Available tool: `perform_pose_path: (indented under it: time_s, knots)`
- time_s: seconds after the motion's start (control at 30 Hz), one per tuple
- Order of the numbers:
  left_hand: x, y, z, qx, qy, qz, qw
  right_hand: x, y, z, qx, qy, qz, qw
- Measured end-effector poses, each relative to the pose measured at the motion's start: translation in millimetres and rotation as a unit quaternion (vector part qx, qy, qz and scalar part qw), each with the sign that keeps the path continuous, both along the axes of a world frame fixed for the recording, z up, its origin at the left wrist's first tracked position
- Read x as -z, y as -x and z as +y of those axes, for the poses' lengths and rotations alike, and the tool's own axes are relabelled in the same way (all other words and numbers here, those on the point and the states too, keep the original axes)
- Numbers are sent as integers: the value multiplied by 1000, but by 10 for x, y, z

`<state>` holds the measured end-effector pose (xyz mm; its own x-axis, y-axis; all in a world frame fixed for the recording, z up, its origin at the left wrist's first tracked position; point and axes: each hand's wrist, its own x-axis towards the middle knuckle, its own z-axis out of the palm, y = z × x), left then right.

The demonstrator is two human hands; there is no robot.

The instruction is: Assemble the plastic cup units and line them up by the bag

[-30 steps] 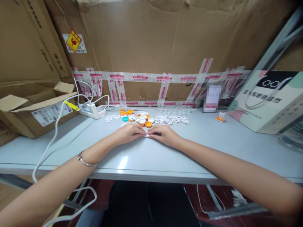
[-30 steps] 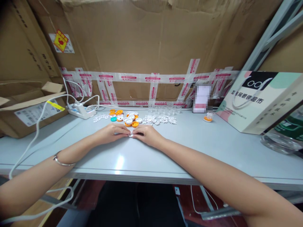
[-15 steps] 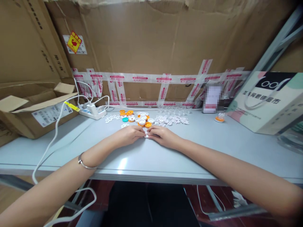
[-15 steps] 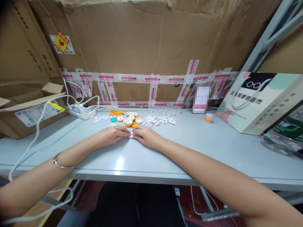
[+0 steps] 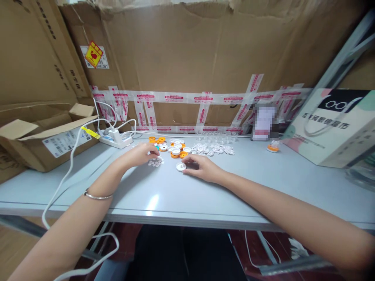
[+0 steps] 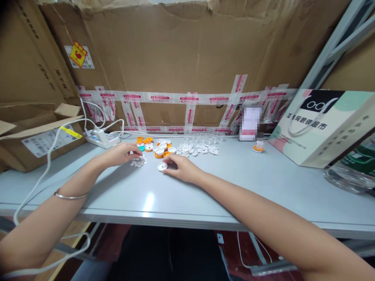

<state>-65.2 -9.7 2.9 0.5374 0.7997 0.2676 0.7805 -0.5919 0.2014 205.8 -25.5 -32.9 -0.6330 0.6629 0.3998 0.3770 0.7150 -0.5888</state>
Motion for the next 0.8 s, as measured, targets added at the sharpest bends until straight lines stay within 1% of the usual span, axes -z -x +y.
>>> perform_pose_path:
  time_s: [0.17, 0.4, 0.53, 0.63, 0.67, 0.73, 0.8]
  knots:
    - [56, -75, 24, 26, 4, 8, 1000, 3, 1, -4, -2, 7, -1, 1000]
    - [87, -83, 44, 47, 15, -2, 999, -21, 30, -16, -2, 12, -7, 1000]
    - [85, -103, 35, 45, 8, -26, 999, -9, 20, -7, 1, 10, -12, 1000]
    - [70, -153, -11, 35, 2, -63, 997, 6, 6, -3, 1, 12, -5, 1000]
    - [68, -182, -35, 31, 17, -83, 996, 10, 3, -2, 0, 12, -3, 1000]
    - [74, -263, -88, 31, 72, -127, 989, 18, 3, 1, -1, 10, 0, 1000]
    - [96, -362, -133, 49, 129, -162, 977, 23, 7, 6, -5, 8, 1, 1000]
